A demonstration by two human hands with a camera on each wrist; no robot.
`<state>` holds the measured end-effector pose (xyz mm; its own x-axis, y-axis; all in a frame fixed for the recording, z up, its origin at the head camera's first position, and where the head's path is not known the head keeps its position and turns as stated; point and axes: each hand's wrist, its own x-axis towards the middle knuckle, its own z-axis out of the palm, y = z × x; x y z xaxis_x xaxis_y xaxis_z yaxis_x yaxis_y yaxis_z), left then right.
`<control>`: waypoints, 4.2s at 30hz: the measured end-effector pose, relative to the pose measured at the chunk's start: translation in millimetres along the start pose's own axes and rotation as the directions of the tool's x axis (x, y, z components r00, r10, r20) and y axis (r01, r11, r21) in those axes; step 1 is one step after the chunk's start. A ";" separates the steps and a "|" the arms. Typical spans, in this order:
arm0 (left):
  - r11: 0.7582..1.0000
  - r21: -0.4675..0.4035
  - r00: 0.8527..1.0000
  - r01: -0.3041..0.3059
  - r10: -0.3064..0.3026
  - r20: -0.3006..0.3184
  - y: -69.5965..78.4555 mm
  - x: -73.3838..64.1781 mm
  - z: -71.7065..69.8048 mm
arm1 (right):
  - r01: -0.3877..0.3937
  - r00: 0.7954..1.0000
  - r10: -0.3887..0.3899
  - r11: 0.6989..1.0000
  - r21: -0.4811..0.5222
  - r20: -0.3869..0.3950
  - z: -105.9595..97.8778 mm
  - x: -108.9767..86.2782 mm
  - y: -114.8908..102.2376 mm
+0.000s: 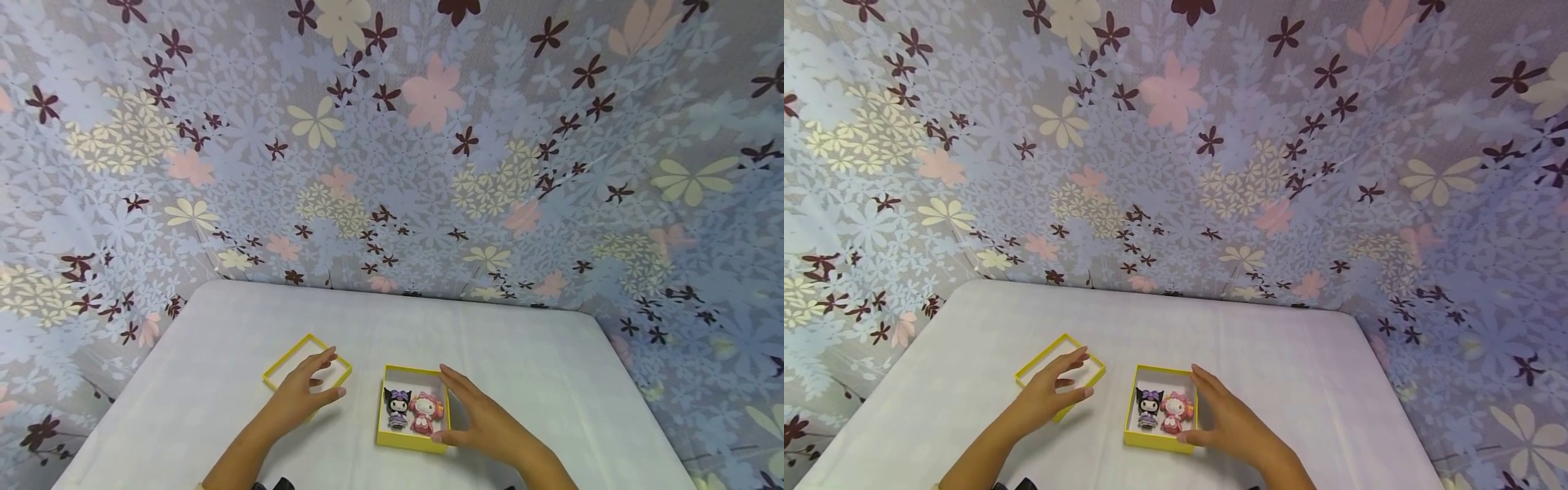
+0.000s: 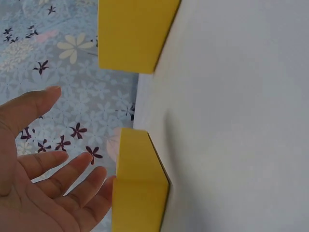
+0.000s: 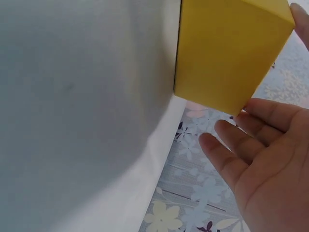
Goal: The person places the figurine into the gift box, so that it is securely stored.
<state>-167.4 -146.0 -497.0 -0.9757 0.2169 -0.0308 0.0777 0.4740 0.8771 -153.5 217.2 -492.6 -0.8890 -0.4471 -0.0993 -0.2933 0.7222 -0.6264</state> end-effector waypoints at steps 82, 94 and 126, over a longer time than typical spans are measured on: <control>1.000 -0.004 0.965 0.017 -0.018 -0.261 35.5 -10.8 -12.8 | -0.074 0.997 0.074 0.997 0.001 0.025 6.4 -13.7 5.5; 0.997 0.051 0.949 -0.051 0.064 -0.309 43.5 -15.2 -13.4 | -0.082 0.996 0.082 0.997 0.010 0.019 6.9 -11.0 4.2; 0.966 -0.241 0.979 -0.094 0.045 -0.199 35.0 -12.5 24.5 | -0.055 0.998 0.053 0.995 0.085 0.024 9.9 2.0 -0.1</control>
<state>-147.4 -111.2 -477.6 -0.9924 0.0639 0.1052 0.1172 0.2318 0.9657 -151.8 211.0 -500.3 -0.8945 -0.4209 -0.1509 -0.2132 0.6982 -0.6834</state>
